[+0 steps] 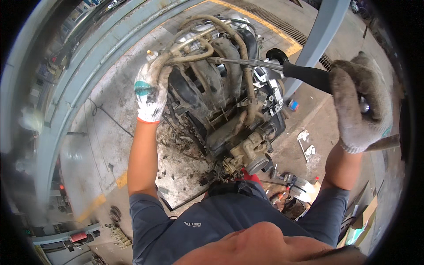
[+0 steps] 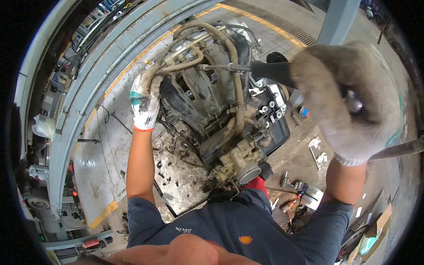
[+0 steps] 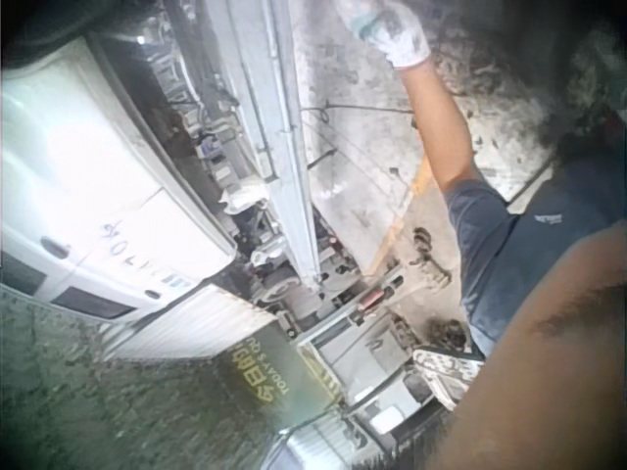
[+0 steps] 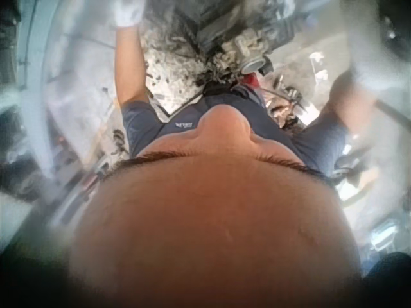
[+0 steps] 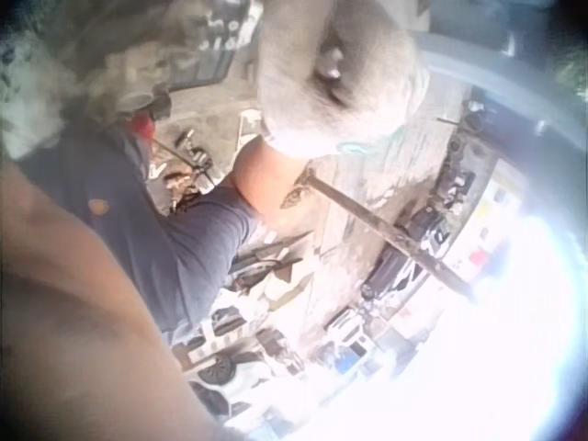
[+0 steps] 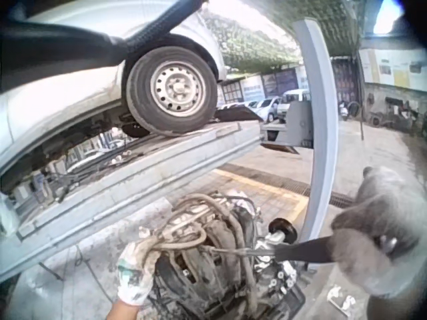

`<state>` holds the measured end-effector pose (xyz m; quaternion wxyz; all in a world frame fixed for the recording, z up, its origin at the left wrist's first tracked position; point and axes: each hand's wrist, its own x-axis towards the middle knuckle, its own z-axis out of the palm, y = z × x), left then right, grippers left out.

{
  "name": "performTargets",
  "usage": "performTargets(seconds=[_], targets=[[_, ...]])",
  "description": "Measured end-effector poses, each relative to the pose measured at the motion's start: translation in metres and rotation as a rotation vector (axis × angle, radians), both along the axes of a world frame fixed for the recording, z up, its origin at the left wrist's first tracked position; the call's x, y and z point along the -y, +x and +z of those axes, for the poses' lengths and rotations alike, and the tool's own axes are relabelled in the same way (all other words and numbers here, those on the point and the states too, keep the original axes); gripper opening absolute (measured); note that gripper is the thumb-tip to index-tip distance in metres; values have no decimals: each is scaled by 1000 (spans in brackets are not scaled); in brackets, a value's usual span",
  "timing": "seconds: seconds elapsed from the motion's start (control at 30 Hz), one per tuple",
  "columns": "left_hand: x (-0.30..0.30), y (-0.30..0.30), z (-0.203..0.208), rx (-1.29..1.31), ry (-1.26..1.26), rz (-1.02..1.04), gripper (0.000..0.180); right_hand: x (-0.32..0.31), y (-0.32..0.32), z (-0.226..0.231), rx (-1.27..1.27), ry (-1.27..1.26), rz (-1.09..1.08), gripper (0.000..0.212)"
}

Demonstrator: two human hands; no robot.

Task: The person works on a car engine placed on a metal stand, using a ratchet to loosen and remove bolts from the engine block. The person handles hoses and engine components while adjusting the engine's position on the stand.

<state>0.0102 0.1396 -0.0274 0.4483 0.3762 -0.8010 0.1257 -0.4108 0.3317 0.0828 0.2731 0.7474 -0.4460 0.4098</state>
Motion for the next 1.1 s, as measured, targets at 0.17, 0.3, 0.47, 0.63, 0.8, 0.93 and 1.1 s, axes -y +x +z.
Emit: performTargets(seconds=[0.17, 0.3, 0.47, 0.63, 0.8, 0.93, 1.1], targets=[[1, -4, 0, 12, 18, 40, 31, 20, -19, -26, 208, -78, 230, 33], [-3, -1, 0, 81, -14, 115, 34, 23, -15, 19, -65, 197, 386, 36], [-3, -9, 5, 102, -26, 152, 34, 26, 22, -40, 375, 348, 409, 48], [-3, -2, 6, 109, -18, 179, 37, 74, 64, 18, -232, -15, 442, 46], [4, 6, 5, 93, -55, 88, 39, 87, 120, 42, -312, -68, 424, 26], [0, 18, 7, 102, -59, -5, 31, 90, 143, 37, -357, -60, 358, 25], [15, 23, 5, 108, 62, -204, 29, 73, 129, 68, -868, -18, 346, 43]])
